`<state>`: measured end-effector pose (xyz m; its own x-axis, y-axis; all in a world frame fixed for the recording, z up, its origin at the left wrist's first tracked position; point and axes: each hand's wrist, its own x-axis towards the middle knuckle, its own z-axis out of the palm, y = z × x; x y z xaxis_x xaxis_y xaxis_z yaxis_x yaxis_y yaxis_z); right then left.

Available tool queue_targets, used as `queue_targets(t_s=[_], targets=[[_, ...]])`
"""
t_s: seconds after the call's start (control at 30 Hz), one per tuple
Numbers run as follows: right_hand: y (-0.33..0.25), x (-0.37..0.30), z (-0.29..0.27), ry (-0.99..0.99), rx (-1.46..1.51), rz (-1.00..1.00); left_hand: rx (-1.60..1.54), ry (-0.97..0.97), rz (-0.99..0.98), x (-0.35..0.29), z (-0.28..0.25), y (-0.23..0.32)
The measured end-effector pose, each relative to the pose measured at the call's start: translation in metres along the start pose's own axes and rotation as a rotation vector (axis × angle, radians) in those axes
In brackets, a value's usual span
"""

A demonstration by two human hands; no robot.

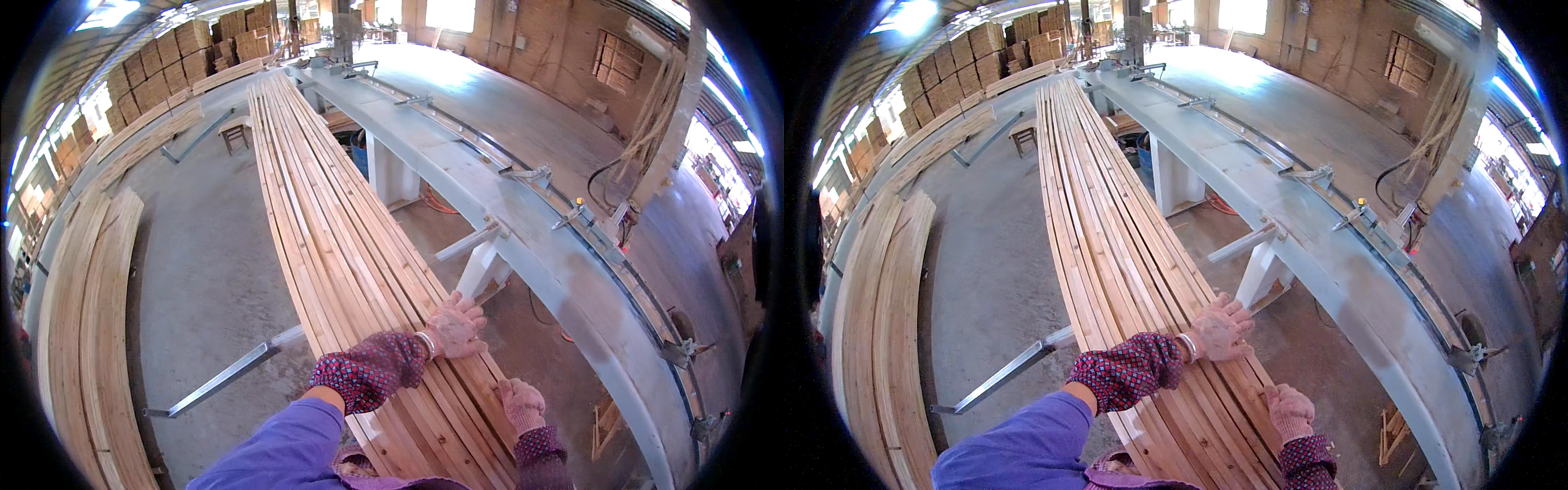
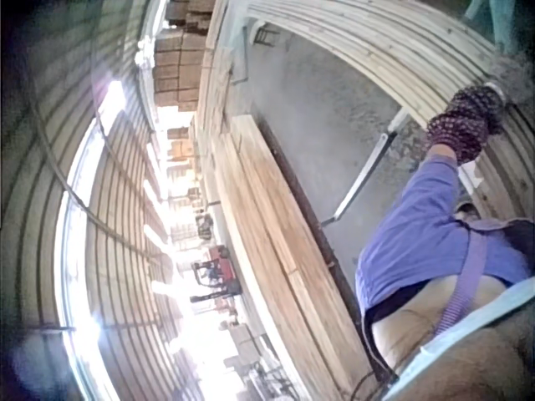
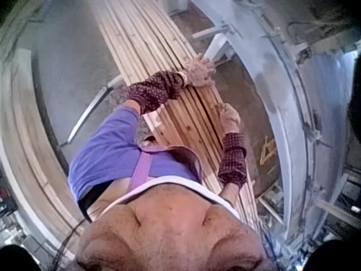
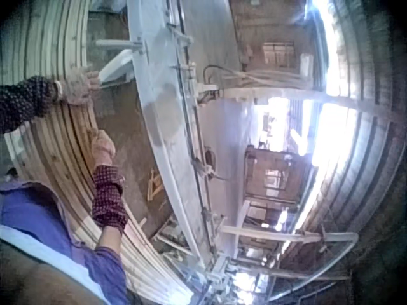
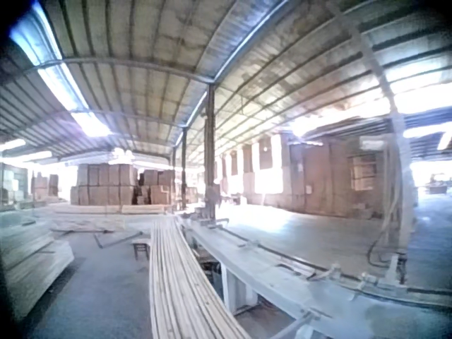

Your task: The person repeatedly picks up thin wooden planks from a pile and places them onto a metal conveyor or rack. The person wears patterned gloves and handles the planks one by one, aligning them with the existing stack on the rack.

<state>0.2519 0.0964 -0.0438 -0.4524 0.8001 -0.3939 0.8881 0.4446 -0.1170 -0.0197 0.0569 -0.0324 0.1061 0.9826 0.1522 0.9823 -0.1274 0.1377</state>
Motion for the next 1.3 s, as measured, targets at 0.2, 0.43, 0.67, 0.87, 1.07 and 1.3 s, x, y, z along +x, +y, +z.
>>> queue_targets(t_s=[0.2,0.43,0.67,0.87,1.07,1.3], targets=[[0.013,-0.009,0.011,0.031,0.194,-0.084,-0.030,-0.169,-0.021,-0.006,-0.025,0.009],[-0.011,-0.036,-0.015,0.035,0.143,-0.098,-0.022,-0.202,-0.045,-0.006,-0.012,-0.010],[0.106,-0.133,0.001,-0.103,0.282,0.205,-0.101,-0.256,0.129,0.046,0.012,0.034],[0.086,-0.096,0.007,0.046,0.486,0.167,-0.072,-0.007,0.064,0.006,0.025,-0.024],[0.096,-0.093,0.015,0.030,0.476,0.205,0.125,-0.222,0.084,0.013,0.000,0.004],[0.086,-0.075,0.015,0.065,0.487,0.199,0.257,-0.069,0.175,0.022,0.043,-0.045]])
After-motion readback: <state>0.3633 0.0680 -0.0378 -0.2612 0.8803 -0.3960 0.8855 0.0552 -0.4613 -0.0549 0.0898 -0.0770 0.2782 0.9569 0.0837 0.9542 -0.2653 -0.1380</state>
